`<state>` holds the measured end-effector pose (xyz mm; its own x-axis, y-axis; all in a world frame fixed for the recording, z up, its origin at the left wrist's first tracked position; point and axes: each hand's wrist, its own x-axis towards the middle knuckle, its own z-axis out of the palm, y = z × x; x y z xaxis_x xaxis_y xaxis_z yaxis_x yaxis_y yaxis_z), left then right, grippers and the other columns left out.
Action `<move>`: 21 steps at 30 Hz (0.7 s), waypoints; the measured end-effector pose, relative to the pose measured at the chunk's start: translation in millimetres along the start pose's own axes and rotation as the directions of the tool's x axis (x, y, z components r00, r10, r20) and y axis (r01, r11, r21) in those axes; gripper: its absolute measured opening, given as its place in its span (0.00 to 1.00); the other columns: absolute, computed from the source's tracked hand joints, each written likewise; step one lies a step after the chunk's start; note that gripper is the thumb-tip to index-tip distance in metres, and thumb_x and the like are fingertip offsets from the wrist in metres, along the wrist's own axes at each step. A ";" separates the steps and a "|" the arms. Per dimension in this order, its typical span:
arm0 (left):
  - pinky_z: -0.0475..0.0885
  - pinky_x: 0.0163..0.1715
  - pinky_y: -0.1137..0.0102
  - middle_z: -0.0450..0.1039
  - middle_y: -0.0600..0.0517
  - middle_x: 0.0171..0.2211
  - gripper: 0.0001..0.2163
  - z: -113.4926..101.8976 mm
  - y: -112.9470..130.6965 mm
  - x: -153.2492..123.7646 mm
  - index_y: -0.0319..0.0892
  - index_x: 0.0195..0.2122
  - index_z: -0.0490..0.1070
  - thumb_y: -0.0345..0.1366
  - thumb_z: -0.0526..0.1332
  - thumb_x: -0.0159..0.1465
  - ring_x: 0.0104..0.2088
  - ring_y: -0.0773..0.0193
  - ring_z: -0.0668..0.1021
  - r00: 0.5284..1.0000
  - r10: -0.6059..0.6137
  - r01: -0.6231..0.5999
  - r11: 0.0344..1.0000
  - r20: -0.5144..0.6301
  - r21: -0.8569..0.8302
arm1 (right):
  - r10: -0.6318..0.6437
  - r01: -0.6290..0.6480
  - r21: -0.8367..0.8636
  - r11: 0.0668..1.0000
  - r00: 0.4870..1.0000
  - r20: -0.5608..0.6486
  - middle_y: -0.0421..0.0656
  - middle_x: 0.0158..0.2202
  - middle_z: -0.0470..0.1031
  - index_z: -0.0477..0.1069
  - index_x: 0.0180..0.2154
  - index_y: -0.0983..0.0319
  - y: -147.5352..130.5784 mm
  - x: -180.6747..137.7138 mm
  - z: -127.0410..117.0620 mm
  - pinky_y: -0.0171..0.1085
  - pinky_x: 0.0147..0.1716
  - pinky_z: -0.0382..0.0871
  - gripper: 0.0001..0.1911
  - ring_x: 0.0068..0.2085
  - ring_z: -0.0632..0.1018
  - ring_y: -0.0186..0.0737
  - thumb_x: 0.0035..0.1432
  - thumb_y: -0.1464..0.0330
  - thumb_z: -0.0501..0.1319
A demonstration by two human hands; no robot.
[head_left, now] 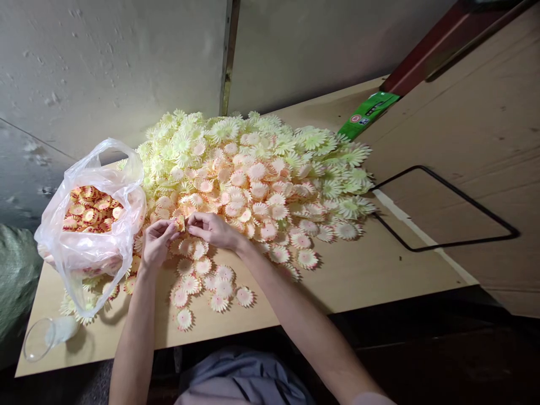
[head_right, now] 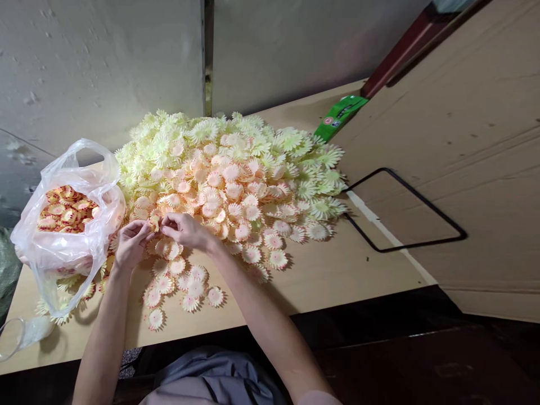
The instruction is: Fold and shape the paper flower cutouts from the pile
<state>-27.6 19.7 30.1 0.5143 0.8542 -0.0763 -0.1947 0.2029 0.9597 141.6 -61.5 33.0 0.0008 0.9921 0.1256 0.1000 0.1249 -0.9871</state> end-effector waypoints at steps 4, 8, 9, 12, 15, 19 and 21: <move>0.78 0.33 0.72 0.75 0.55 0.25 0.12 -1.1 3.2 0.5 0.40 0.29 0.75 0.38 0.74 0.48 0.26 0.71 0.77 1.000 -0.018 0.017 0.993 -0.005 -0.113 | 0.013 -0.021 0.183 0.983 0.999 0.043 0.39 0.30 0.70 0.69 0.32 0.62 1.8 -0.4 -1.3 0.35 0.35 0.65 0.07 0.32 0.71 0.34 0.57 0.64 0.61; 0.79 0.35 0.67 0.79 0.49 0.32 0.14 -2.6 4.2 2.6 0.39 0.34 0.74 0.39 0.73 0.49 0.32 0.62 0.81 0.998 -0.046 0.040 0.988 -0.039 -0.149 | -0.037 0.012 0.302 0.953 0.996 0.078 0.44 0.38 0.75 0.69 0.29 0.62 -5.7 -1.6 -6.1 0.40 0.45 0.67 0.07 0.41 0.75 0.38 0.55 0.66 0.63; 0.79 0.37 0.65 0.79 0.48 0.34 0.14 -3.4 4.2 3.5 0.39 0.34 0.74 0.39 0.72 0.50 0.36 0.58 0.82 0.998 -0.039 0.032 0.988 -0.039 -0.154 | -0.054 0.022 0.344 0.939 0.995 0.085 0.45 0.39 0.76 0.69 0.27 0.62 -7.4 -1.5 -7.7 0.41 0.47 0.67 0.07 0.42 0.76 0.39 0.55 0.66 0.62; 0.76 0.46 0.57 0.80 0.46 0.36 0.12 -5.3 4.3 5.5 0.39 0.34 0.74 0.39 0.70 0.54 0.45 0.50 0.81 0.999 0.017 -0.024 0.982 -0.042 -0.187 | -0.058 0.053 0.474 0.879 0.998 -0.003 0.46 0.36 0.77 0.68 0.25 0.63 -7.4 0.6 -11.8 0.41 0.44 0.70 0.10 0.39 0.77 0.39 0.55 0.64 0.62; 0.72 0.52 0.52 0.79 0.48 0.37 0.09 -4.2 5.0 5.3 0.39 0.33 0.74 0.39 0.69 0.56 0.48 0.49 0.80 0.998 0.040 -0.050 0.976 -0.050 -0.212 | 0.011 0.131 0.474 0.871 0.958 -0.286 0.44 0.32 0.75 0.71 0.29 0.62 -0.3 5.5 -13.1 0.36 0.31 0.72 0.12 0.34 0.77 0.37 0.54 0.60 0.64; 0.71 0.53 0.53 0.80 0.49 0.36 0.10 0.3 6.1 3.0 0.39 0.33 0.74 0.38 0.70 0.54 0.46 0.51 0.81 0.999 0.024 -0.032 0.978 -0.042 -0.207 | -0.019 0.180 0.237 0.955 0.832 -0.554 0.44 0.37 0.71 0.73 0.33 0.61 6.6 10.5 -10.9 0.32 0.27 0.71 0.15 0.35 0.73 0.35 0.53 0.56 0.66; 0.72 0.53 0.55 0.80 0.50 0.36 0.09 1.6 5.5 2.5 0.39 0.32 0.75 0.37 0.70 0.54 0.45 0.54 0.81 0.999 0.028 -0.035 0.981 -0.043 -0.191 | -0.079 0.171 0.100 0.980 0.799 -0.596 0.46 0.43 0.68 0.74 0.35 0.60 5.5 10.2 -9.3 0.32 0.29 0.72 0.15 0.37 0.72 0.35 0.51 0.56 0.67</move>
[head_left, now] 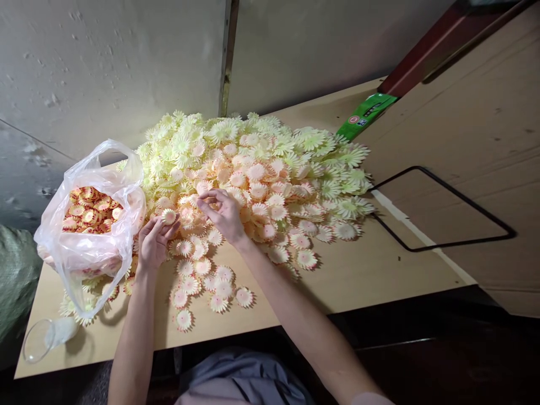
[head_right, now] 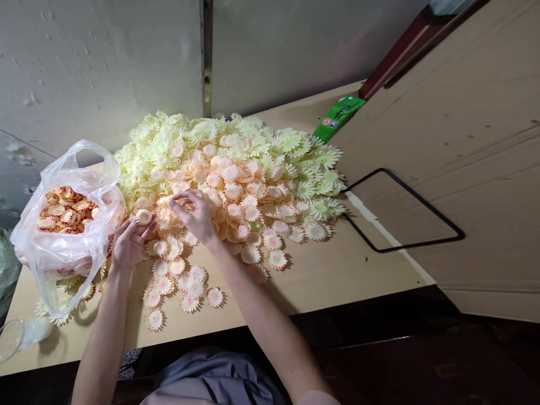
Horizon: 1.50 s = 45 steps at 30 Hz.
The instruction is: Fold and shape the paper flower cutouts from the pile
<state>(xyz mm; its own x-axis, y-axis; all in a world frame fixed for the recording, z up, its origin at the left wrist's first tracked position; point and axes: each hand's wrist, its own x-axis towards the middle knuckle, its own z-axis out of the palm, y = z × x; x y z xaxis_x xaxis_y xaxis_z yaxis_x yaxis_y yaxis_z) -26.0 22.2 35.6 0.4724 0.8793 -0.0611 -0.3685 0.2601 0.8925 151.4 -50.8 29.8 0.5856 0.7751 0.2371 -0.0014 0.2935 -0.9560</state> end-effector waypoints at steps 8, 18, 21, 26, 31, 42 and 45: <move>0.76 0.41 0.69 0.80 0.48 0.38 0.10 0.6 -7.4 -1.7 0.41 0.31 0.79 0.39 0.73 0.49 0.38 0.62 0.81 1.000 -0.002 0.004 0.981 -0.013 0.194 | -0.078 0.133 -0.117 0.984 0.919 0.386 0.41 0.28 0.73 0.74 0.28 0.63 -8.5 -14.6 8.4 0.34 0.27 0.66 0.17 0.27 0.71 0.33 0.50 0.55 0.68; 0.73 0.39 0.73 0.79 0.47 0.44 0.06 3.9 -7.6 -5.0 0.42 0.28 0.81 0.35 0.73 0.50 0.39 0.64 0.80 0.999 -0.025 0.017 0.980 0.036 0.200 | -0.134 0.240 -0.201 0.950 0.893 0.430 0.41 0.29 0.77 0.75 0.29 0.63 -4.1 -14.1 10.4 0.34 0.31 0.67 0.14 0.28 0.72 0.33 0.56 0.58 0.65; 0.73 0.37 0.73 0.79 0.47 0.44 0.05 3.7 -7.5 -4.7 0.42 0.27 0.81 0.35 0.72 0.50 0.37 0.65 0.80 0.999 -0.025 0.018 0.980 0.033 0.198 | -0.117 0.225 -0.199 0.954 0.888 0.445 0.41 0.30 0.77 0.75 0.30 0.63 -4.6 -13.9 9.6 0.35 0.31 0.66 0.13 0.29 0.73 0.33 0.56 0.58 0.65; 0.74 0.38 0.71 0.78 0.45 0.46 0.06 3.4 -7.9 -4.9 0.41 0.29 0.81 0.35 0.72 0.51 0.37 0.64 0.80 0.999 -0.027 0.019 0.981 0.039 0.193 | -0.085 0.198 -0.207 0.958 0.887 0.454 0.41 0.29 0.76 0.75 0.30 0.62 -5.8 -14.3 8.6 0.35 0.30 0.64 0.15 0.27 0.71 0.33 0.57 0.57 0.63; 0.74 0.42 0.69 0.77 0.44 0.48 0.06 3.7 -7.2 -6.2 0.40 0.30 0.81 0.36 0.71 0.52 0.42 0.60 0.80 0.997 -0.027 0.013 0.979 0.070 0.202 | -0.085 0.194 -0.206 0.959 0.893 0.443 0.41 0.29 0.77 0.75 0.30 0.62 -7.8 -14.4 7.4 0.35 0.30 0.66 0.14 0.29 0.73 0.34 0.57 0.57 0.64; 0.73 0.45 0.68 0.75 0.43 0.50 0.07 8.5 -2.4 -10.0 0.40 0.31 0.82 0.37 0.70 0.53 0.46 0.56 0.78 0.993 -0.009 -0.019 0.973 0.119 0.228 | -0.057 0.158 -0.194 0.968 0.894 0.444 0.42 0.29 0.76 0.75 0.30 0.63 -9.1 -15.8 6.4 0.36 0.31 0.68 0.14 0.29 0.73 0.35 0.55 0.58 0.65; 0.73 0.45 0.67 0.75 0.43 0.50 0.07 8.9 -2.4 -10.2 0.40 0.30 0.82 0.37 0.70 0.53 0.47 0.56 0.78 0.993 -0.009 -0.017 0.975 0.117 0.223 | -0.060 0.161 -0.196 0.967 0.897 0.439 0.42 0.28 0.76 0.75 0.30 0.63 -9.0 -15.6 6.5 0.35 0.30 0.67 0.14 0.28 0.73 0.34 0.55 0.58 0.65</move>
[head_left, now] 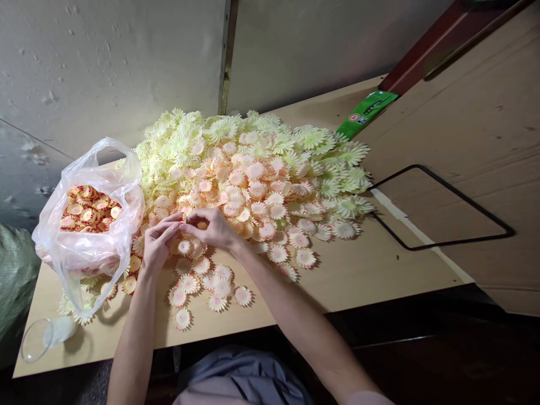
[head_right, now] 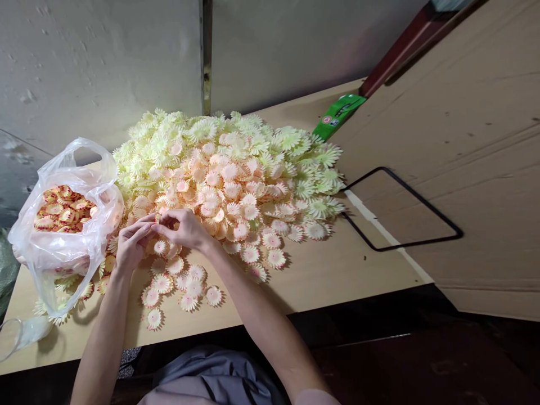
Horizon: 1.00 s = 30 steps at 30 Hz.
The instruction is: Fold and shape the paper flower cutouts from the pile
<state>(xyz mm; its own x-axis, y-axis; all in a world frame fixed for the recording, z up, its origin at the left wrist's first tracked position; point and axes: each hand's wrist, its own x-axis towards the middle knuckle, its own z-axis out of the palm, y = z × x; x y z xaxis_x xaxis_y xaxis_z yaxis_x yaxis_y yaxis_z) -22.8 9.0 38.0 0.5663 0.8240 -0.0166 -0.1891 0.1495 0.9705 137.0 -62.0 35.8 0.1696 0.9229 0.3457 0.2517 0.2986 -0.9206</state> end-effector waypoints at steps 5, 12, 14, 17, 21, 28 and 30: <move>0.73 0.44 0.66 0.76 0.43 0.49 0.06 -1.1 -0.6 1.1 0.40 0.29 0.81 0.37 0.71 0.52 0.45 0.56 0.78 1.000 0.015 -0.015 1.000 -0.018 -0.008 | -0.030 0.029 0.014 0.999 0.999 0.017 0.42 0.30 0.77 0.75 0.31 0.63 0.1 0.4 0.9 0.36 0.32 0.67 0.13 0.29 0.73 0.34 0.56 0.59 0.64; 0.73 0.43 0.66 0.76 0.44 0.48 0.07 -2.3 -0.7 1.3 0.40 0.29 0.81 0.37 0.71 0.52 0.44 0.57 0.78 1.000 0.018 -0.018 1.000 -0.024 -0.009 | 0.019 -0.025 0.095 0.995 0.998 0.065 0.43 0.32 0.77 0.76 0.34 0.63 3.7 0.3 1.4 0.37 0.35 0.69 0.14 0.33 0.75 0.36 0.56 0.58 0.64; 0.73 0.43 0.67 0.76 0.44 0.48 0.06 -2.4 -0.3 1.0 0.40 0.29 0.81 0.37 0.70 0.53 0.44 0.58 0.78 1.000 0.018 -0.018 1.000 -0.017 -0.009 | 0.044 -0.057 0.147 0.988 0.995 0.091 0.43 0.33 0.77 0.76 0.34 0.63 4.4 -0.1 1.0 0.37 0.36 0.70 0.14 0.33 0.75 0.36 0.56 0.58 0.64; 0.73 0.43 0.68 0.76 0.44 0.48 0.06 -2.2 0.5 0.5 0.40 0.29 0.81 0.37 0.70 0.53 0.44 0.59 0.78 1.000 0.017 -0.017 1.000 -0.005 -0.008 | 0.075 -0.099 0.221 0.970 0.990 0.117 0.44 0.34 0.77 0.76 0.35 0.64 5.1 -0.2 -0.2 0.37 0.37 0.71 0.15 0.34 0.76 0.37 0.55 0.58 0.64; 0.72 0.44 0.67 0.76 0.44 0.48 0.06 -1.7 0.9 0.3 0.40 0.29 0.81 0.37 0.71 0.52 0.45 0.57 0.78 1.000 0.013 -0.013 1.000 -0.007 -0.013 | 0.090 -0.119 0.253 0.960 0.989 0.121 0.43 0.33 0.77 0.76 0.34 0.63 5.4 0.2 -1.5 0.37 0.37 0.71 0.14 0.34 0.76 0.37 0.55 0.58 0.64; 0.72 0.45 0.67 0.75 0.44 0.49 0.05 -2.9 -0.4 0.7 0.40 0.29 0.81 0.36 0.70 0.54 0.47 0.56 0.78 0.999 0.040 -0.041 0.999 0.022 0.032 | 0.081 -0.102 0.216 0.971 0.991 0.106 0.42 0.30 0.76 0.76 0.32 0.63 2.4 0.6 -0.9 0.36 0.32 0.69 0.15 0.30 0.75 0.35 0.54 0.57 0.65; 0.72 0.44 0.67 0.75 0.44 0.49 0.05 -3.5 -1.0 0.8 0.41 0.30 0.81 0.36 0.69 0.55 0.47 0.56 0.78 0.998 0.046 -0.047 0.998 0.031 0.037 | 0.081 -0.099 0.204 0.974 0.992 0.093 0.42 0.29 0.76 0.76 0.32 0.63 2.4 0.5 -0.5 0.36 0.31 0.69 0.14 0.30 0.74 0.35 0.55 0.57 0.65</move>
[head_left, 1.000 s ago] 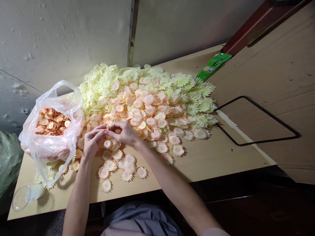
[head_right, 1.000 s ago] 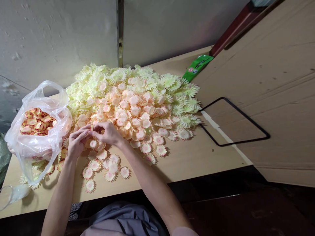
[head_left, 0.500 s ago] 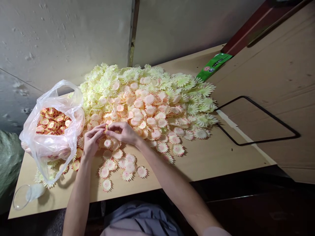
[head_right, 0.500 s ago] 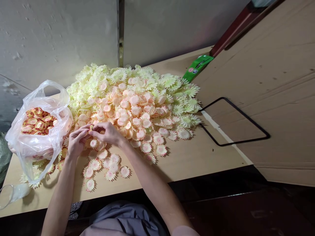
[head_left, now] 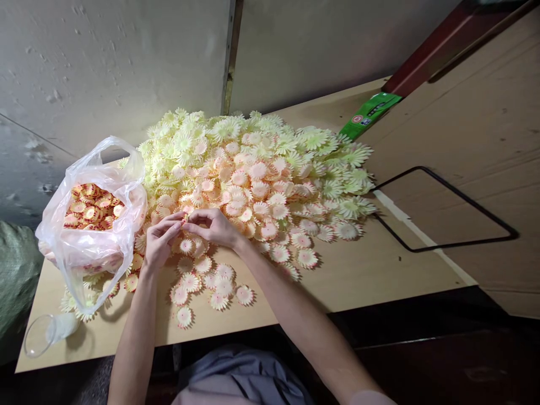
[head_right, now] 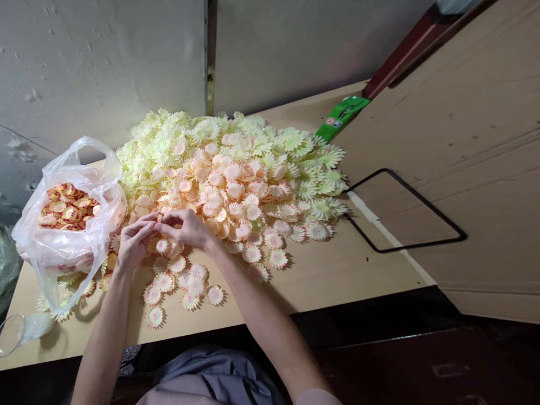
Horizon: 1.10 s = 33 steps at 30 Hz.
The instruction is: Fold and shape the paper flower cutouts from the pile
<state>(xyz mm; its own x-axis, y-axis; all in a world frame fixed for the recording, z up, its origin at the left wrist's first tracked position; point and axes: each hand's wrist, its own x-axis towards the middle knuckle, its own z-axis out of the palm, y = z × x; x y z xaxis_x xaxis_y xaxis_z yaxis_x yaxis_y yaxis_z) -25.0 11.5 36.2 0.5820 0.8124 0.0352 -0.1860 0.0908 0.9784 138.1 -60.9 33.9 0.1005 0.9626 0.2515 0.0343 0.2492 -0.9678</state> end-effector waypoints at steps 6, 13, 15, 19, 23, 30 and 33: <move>0.72 0.45 0.66 0.75 0.44 0.49 0.06 0.7 0.1 -0.5 0.41 0.31 0.82 0.37 0.69 0.54 0.47 0.55 0.78 1.000 0.004 -0.004 1.000 0.002 0.019 | 0.011 -0.011 -0.026 1.000 1.000 -0.001 0.42 0.29 0.75 0.76 0.31 0.64 -3.3 -0.8 0.1 0.35 0.30 0.67 0.15 0.29 0.73 0.34 0.55 0.57 0.64; 0.72 0.46 0.66 0.75 0.44 0.49 0.06 2.0 0.4 -1.1 0.41 0.31 0.82 0.36 0.70 0.54 0.47 0.55 0.77 1.000 0.008 -0.008 1.000 -0.001 0.030 | 0.011 -0.011 -0.036 0.999 1.000 -0.008 0.42 0.29 0.75 0.76 0.31 0.64 -3.6 -1.8 -0.1 0.34 0.29 0.66 0.15 0.28 0.72 0.34 0.56 0.57 0.64; 0.72 0.46 0.66 0.76 0.44 0.48 0.06 1.5 0.1 -0.8 0.41 0.30 0.82 0.36 0.70 0.54 0.46 0.56 0.78 1.000 0.011 -0.011 1.000 -0.004 0.020 | 0.019 -0.019 -0.008 1.000 1.000 0.015 0.43 0.30 0.76 0.76 0.32 0.64 -1.9 -1.8 -1.1 0.35 0.32 0.68 0.15 0.30 0.74 0.35 0.56 0.58 0.64; 0.72 0.43 0.66 0.76 0.44 0.48 0.06 0.4 -1.4 0.3 0.41 0.30 0.81 0.37 0.70 0.53 0.45 0.57 0.78 1.000 0.008 -0.008 1.000 -0.017 0.006 | 0.040 -0.042 0.040 0.998 0.998 0.050 0.44 0.35 0.78 0.76 0.35 0.64 2.0 -1.2 -3.1 0.36 0.38 0.72 0.13 0.36 0.77 0.37 0.55 0.61 0.65; 0.72 0.45 0.66 0.77 0.45 0.46 0.06 -0.1 -4.9 1.6 0.41 0.31 0.80 0.35 0.71 0.52 0.45 0.58 0.78 0.999 0.030 -0.031 0.999 -0.030 -0.010 | 0.067 -0.068 0.032 0.997 0.997 0.044 0.44 0.34 0.79 0.76 0.36 0.65 3.0 -0.1 -3.6 0.36 0.36 0.72 0.10 0.34 0.78 0.37 0.55 0.65 0.63; 0.72 0.46 0.65 0.78 0.44 0.45 0.07 2.3 -7.2 1.6 0.40 0.31 0.79 0.35 0.71 0.52 0.45 0.58 0.79 0.995 0.064 -0.060 0.996 -0.071 0.062 | 0.053 -0.053 -0.011 0.999 0.998 -0.036 0.43 0.31 0.79 0.77 0.31 0.65 -1.4 -0.5 -2.0 0.35 0.35 0.72 0.07 0.32 0.78 0.37 0.52 0.68 0.63; 0.72 0.44 0.67 0.78 0.44 0.45 0.06 3.0 -6.9 1.2 0.39 0.29 0.79 0.36 0.71 0.52 0.44 0.59 0.79 0.994 0.080 -0.074 0.994 -0.078 0.082 | 0.071 -0.072 -0.010 0.997 0.996 -0.044 0.43 0.29 0.79 0.77 0.30 0.65 -3.4 -0.8 -1.5 0.35 0.34 0.71 0.06 0.31 0.78 0.36 0.51 0.69 0.64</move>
<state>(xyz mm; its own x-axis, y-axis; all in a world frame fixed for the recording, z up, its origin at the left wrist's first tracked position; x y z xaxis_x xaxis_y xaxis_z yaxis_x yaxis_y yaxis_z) -20.7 10.1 30.1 0.5022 0.8593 0.0974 -0.1626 -0.0169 0.9866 139.4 -62.7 37.0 0.1467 0.9723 0.1820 0.0366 0.1786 -0.9832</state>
